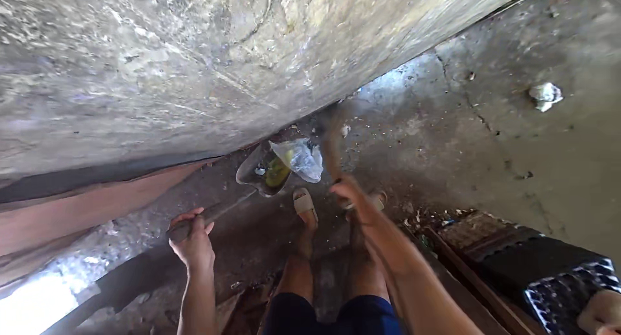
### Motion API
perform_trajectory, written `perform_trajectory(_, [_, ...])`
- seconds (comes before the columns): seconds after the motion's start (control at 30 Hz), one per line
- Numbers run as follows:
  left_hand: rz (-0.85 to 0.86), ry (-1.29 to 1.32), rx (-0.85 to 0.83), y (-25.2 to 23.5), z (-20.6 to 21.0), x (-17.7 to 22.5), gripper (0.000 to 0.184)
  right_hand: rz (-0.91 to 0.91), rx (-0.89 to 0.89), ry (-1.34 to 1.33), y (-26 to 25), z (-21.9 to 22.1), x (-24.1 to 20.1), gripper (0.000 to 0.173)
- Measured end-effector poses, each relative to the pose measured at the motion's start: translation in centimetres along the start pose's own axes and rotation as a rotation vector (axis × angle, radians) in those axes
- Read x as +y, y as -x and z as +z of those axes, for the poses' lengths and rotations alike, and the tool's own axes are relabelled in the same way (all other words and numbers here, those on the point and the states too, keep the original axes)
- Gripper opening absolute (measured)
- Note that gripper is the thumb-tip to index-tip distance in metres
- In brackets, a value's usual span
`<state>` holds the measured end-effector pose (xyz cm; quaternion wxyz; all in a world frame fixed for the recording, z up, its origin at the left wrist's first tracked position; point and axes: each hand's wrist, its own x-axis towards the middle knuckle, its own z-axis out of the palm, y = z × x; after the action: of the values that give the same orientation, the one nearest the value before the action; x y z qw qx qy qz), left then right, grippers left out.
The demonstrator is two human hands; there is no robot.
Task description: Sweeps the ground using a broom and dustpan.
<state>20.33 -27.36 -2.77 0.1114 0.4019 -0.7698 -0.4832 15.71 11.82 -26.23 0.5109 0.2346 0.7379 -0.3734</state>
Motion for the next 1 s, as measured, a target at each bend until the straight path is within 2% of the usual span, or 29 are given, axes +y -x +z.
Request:
perform_trajectory(0.07, [0.018,-0.036,-0.071,-1.0,0.3,1.0,0.019,-0.005,-0.073,0.160,1.7,6.6,-1.0,0.069])
perform_trajectory(0.13, [0.053,-0.085,-0.142,-2.0,0.4,2.0,0.018,-0.005,-0.113,0.213,5.0,9.2,-0.7,0.080])
perform_trajectory(0.23, [0.131,-0.110,-0.213,-3.5,0.2,2.1,0.018,-0.038,-0.045,0.129,12.1,6.2,1.2,0.089])
perform_trajectory(0.3, [0.143,-0.108,-0.209,-4.0,-0.9,1.4,0.018,-0.010,0.062,0.027,16.6,3.0,4.0,0.087])
perform_trajectory(0.37, [0.149,-0.090,-0.200,-4.5,-2.0,0.3,0.018,0.078,0.219,-0.125,18.7,-0.2,7.2,0.082])
perform_trajectory(0.43, [0.158,-0.074,-0.193,-4.6,-2.9,-1.0,0.017,0.173,0.402,-0.291,16.9,-2.5,10.3,0.073])
perform_trajectory(0.5, [0.175,-0.072,-0.196,-4.1,-3.5,-2.0,0.017,0.258,0.489,-0.407,12.1,-2.7,10.9,0.065])
perform_trajectory(0.57, [0.199,-0.071,-0.210,-2.9,-3.6,-2.3,0.018,0.278,0.398,-0.410,7.1,0.6,7.7,0.062])
perform_trajectory(0.67, [0.244,-0.054,-0.243,-1.4,-2.5,-2.3,0.018,0.132,0.024,-0.127,3.7,10.9,-1.5,0.057])
perform_trajectory(0.73, [0.258,-0.047,-0.243,-0.6,-2.4,-2.3,0.017,0.062,-0.125,0.064,3.6,17.8,-6.1,0.060])
perform_trajectory(0.8, [0.249,-0.055,-0.222,-1.1,-3.4,-2.5,0.018,0.031,-0.181,0.053,6.0,21.3,-8.5,0.072])
perform_trajectory(0.83, [0.232,-0.051,-0.214,-1.8,-4.4,-2.6,0.019,0.022,-0.163,0.001,7.7,21.5,-8.2,0.077])
perform_trajectory(0.9, [0.193,-0.024,-0.201,-3.5,-6.7,-3.1,0.019,0.011,-0.115,-0.153,12.5,18.0,-5.5,0.077])
perform_trajectory(1.0, [0.163,0.026,-0.158,-5.4,-10.1,-3.4,0.017,0.032,-0.093,-0.504,20.3,11.9,2.6,0.072])
